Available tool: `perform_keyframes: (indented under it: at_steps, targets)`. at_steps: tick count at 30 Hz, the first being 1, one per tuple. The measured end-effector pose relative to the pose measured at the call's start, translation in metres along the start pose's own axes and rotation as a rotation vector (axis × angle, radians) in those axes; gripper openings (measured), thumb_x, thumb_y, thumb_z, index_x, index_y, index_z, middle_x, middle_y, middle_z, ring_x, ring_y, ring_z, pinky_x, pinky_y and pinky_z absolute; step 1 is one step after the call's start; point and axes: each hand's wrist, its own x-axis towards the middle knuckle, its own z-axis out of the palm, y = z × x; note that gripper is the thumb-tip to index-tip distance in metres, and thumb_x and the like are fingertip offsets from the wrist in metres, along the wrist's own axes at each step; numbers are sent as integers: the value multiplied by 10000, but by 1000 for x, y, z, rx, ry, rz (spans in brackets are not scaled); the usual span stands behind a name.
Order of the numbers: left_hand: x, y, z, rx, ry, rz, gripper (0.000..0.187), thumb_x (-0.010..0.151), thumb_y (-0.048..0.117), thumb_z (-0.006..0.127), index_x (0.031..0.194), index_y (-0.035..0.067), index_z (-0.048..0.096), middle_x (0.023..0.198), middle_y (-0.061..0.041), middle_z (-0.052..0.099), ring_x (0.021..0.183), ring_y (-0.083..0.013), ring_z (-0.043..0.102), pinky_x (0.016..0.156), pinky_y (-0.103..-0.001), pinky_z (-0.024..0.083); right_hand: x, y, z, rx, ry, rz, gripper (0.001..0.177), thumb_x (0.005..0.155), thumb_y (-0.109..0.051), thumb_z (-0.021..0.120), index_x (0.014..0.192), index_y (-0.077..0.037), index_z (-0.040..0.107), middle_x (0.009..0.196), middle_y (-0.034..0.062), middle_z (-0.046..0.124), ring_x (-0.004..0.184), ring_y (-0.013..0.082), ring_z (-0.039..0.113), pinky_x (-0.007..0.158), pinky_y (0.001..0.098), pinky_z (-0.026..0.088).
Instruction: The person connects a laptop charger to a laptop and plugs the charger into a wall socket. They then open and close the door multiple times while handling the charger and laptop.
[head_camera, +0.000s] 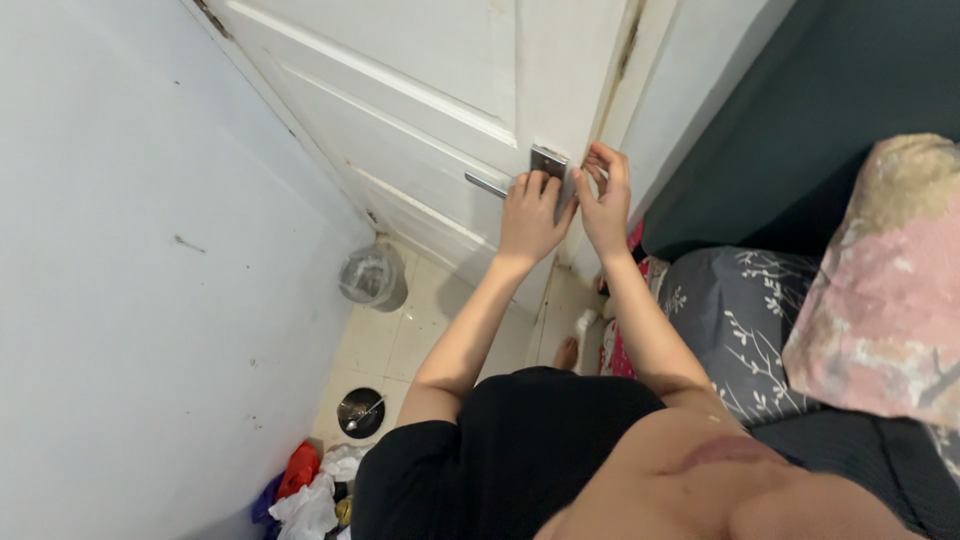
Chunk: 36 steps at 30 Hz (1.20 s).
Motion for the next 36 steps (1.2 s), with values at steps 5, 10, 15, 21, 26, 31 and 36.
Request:
perform_keyframes:
  at_steps: [5, 10, 15, 21, 26, 31, 36]
  targets:
    - [-19, 7, -12, -28, -15, -51, 273, 865, 233, 764, 1021, 36, 658, 1008, -129, 608, 992, -342, 598, 855, -474, 498, -24, -8, 2, -19, -36, -21, 365, 1037, -13, 666, 1377, 25, 539, 1320, 98, 538, 1248, 189, 594, 1115, 338, 512]
    - [-34, 25, -17, -125, 10, -76, 243, 903, 189, 752, 1079, 54, 654, 988, -109, 648, 807, -310, 666, 709, -409, 554, -34, -19, -2, 12, -115, -11, 241, 1085, -106, 627, 1297, 5, 596, 1240, 73, 603, 1168, 163, 608, 1053, 305, 499]
    - [-47, 35, -19, -126, 49, -82, 289, 933, 148, 728, 1174, 19, 636, 1062, -121, 690, 822, -299, 702, 698, -373, 580, -35, -29, -9, -27, -212, -28, 164, 1095, -112, 595, 1188, 12, 649, 1133, 76, 650, 1080, 167, 623, 1006, 286, 493]
    - [-59, 52, -14, -185, -3, -177, 377, 943, 107, 676, 1260, -72, 577, 1141, -199, 663, 987, -342, 696, 807, -381, 592, -26, -42, -14, 6, -380, -82, 167, 1055, -58, 562, 1134, 18, 688, 1190, 104, 680, 1125, 224, 630, 1014, 312, 482]
    - [-63, 56, -10, 84, -36, 19, 523, 904, 72, 628, 1310, -222, 477, 1320, -357, 540, 1258, -499, 556, 1054, -474, 524, -22, -41, -13, -37, -501, -166, 258, 1107, -140, 513, 1124, 14, 719, 1209, 109, 711, 1307, 279, 583, 1153, 364, 427]
    - [-65, 55, -16, 151, -90, 78, 536, 916, 17, 586, 1297, -319, 417, 1386, -448, 463, 1340, -600, 452, 1118, -566, 463, -22, -25, -5, 64, -523, -87, 368, 1150, -276, 448, 1225, 28, 640, 1400, 135, 591, 1326, 269, 544, 1152, 354, 398]
    - [-64, 64, -26, 46, -19, -64, 619, 930, -21, 530, 1426, -296, 280, 1479, -471, 341, 1446, -614, 342, 1234, -567, 351, -33, -10, 10, 348, -586, 294, 516, 1117, -426, 407, 1387, -9, 547, 1310, 82, 624, 1203, 171, 574, 1055, 306, 449]
